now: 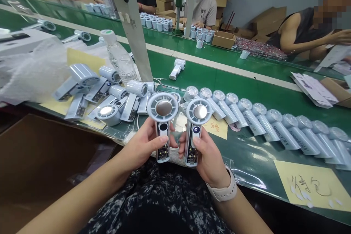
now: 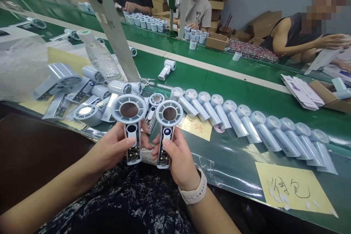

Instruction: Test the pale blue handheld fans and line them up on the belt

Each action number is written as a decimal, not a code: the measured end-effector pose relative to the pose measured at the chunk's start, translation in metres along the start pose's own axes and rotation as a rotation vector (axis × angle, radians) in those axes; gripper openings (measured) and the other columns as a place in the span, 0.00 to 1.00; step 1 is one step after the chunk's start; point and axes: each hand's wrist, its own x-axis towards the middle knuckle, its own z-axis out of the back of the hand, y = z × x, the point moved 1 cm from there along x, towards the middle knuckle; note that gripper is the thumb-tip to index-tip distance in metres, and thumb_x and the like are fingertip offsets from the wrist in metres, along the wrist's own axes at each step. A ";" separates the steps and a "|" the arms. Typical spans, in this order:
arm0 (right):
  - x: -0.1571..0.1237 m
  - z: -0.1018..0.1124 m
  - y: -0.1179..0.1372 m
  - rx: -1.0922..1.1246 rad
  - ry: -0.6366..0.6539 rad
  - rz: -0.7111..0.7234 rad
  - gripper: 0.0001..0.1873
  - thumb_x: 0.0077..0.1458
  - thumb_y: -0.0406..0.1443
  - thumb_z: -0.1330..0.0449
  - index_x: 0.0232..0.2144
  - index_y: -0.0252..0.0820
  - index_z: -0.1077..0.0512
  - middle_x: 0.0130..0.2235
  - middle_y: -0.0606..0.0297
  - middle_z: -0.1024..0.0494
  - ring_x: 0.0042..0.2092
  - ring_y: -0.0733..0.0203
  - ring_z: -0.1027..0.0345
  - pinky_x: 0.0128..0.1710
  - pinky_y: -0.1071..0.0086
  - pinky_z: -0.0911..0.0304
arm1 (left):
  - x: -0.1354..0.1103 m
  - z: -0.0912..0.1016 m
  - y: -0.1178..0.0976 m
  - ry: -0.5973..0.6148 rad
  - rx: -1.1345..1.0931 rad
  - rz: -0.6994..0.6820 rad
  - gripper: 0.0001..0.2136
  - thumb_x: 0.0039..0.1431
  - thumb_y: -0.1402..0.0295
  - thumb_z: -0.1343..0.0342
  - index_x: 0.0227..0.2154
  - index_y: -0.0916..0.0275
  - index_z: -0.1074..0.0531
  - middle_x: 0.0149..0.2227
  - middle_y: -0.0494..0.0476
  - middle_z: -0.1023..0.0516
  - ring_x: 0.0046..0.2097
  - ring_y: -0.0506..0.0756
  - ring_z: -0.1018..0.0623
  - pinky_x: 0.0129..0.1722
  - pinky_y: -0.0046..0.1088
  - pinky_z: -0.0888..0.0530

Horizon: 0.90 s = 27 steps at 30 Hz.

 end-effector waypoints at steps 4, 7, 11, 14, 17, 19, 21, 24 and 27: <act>-0.001 0.003 -0.001 0.054 0.003 -0.010 0.14 0.57 0.46 0.36 0.39 0.44 0.31 0.35 0.65 0.25 0.31 0.62 0.29 0.29 0.68 0.29 | 0.001 0.000 0.001 -0.051 -0.047 -0.027 0.15 0.55 0.60 0.34 0.40 0.61 0.30 0.33 0.55 0.22 0.31 0.55 0.21 0.31 0.30 0.25; -0.003 0.002 0.002 0.041 0.006 0.002 0.13 0.57 0.45 0.36 0.39 0.44 0.31 0.36 0.65 0.24 0.31 0.62 0.29 0.29 0.68 0.29 | 0.000 -0.002 -0.002 -0.032 -0.080 -0.007 0.13 0.55 0.62 0.34 0.38 0.61 0.29 0.30 0.54 0.23 0.31 0.57 0.21 0.32 0.33 0.25; -0.003 0.002 0.006 0.006 0.015 0.038 0.14 0.58 0.45 0.37 0.42 0.46 0.31 0.36 0.65 0.25 0.31 0.61 0.30 0.30 0.66 0.30 | -0.001 -0.003 -0.005 -0.015 -0.026 -0.020 0.14 0.54 0.61 0.35 0.39 0.62 0.28 0.31 0.56 0.22 0.33 0.60 0.20 0.34 0.37 0.24; -0.002 0.004 0.006 -0.039 -0.048 0.060 0.12 0.59 0.44 0.38 0.40 0.45 0.31 0.36 0.65 0.27 0.31 0.62 0.32 0.30 0.67 0.32 | -0.001 -0.001 -0.003 -0.083 0.040 -0.020 0.14 0.55 0.61 0.36 0.39 0.63 0.29 0.33 0.57 0.21 0.32 0.59 0.20 0.33 0.36 0.24; -0.003 0.007 0.003 -0.042 -0.036 0.029 0.13 0.58 0.45 0.38 0.41 0.45 0.31 0.38 0.63 0.27 0.33 0.60 0.31 0.33 0.64 0.30 | 0.000 0.000 -0.002 -0.096 0.075 0.022 0.16 0.56 0.57 0.35 0.40 0.62 0.31 0.31 0.57 0.22 0.31 0.59 0.20 0.31 0.34 0.24; -0.003 0.008 0.002 -0.048 -0.004 0.023 0.13 0.58 0.44 0.38 0.41 0.45 0.31 0.38 0.63 0.27 0.33 0.60 0.32 0.32 0.64 0.30 | 0.000 -0.002 -0.003 -0.099 0.064 0.055 0.20 0.57 0.52 0.37 0.41 0.61 0.33 0.26 0.54 0.23 0.27 0.57 0.22 0.25 0.30 0.26; -0.005 0.009 0.001 -0.045 0.008 0.038 0.13 0.58 0.44 0.39 0.41 0.44 0.31 0.38 0.63 0.28 0.31 0.61 0.33 0.31 0.65 0.30 | 0.000 -0.003 -0.005 -0.129 0.026 0.091 0.20 0.61 0.48 0.43 0.43 0.60 0.35 0.23 0.51 0.26 0.21 0.54 0.26 0.18 0.26 0.31; -0.005 0.009 0.001 -0.008 0.016 0.036 0.14 0.57 0.42 0.38 0.42 0.44 0.31 0.39 0.63 0.27 0.32 0.62 0.32 0.31 0.66 0.29 | 0.001 -0.003 -0.007 -0.140 -0.033 0.113 0.16 0.65 0.52 0.49 0.43 0.61 0.36 0.24 0.51 0.25 0.18 0.52 0.28 0.15 0.25 0.33; -0.005 0.009 0.002 0.023 -0.003 0.040 0.15 0.54 0.41 0.35 0.43 0.44 0.30 0.39 0.64 0.26 0.31 0.63 0.32 0.29 0.69 0.30 | 0.001 -0.002 -0.006 -0.107 -0.076 0.097 0.16 0.59 0.57 0.43 0.45 0.59 0.37 0.34 0.55 0.20 0.22 0.55 0.22 0.16 0.27 0.28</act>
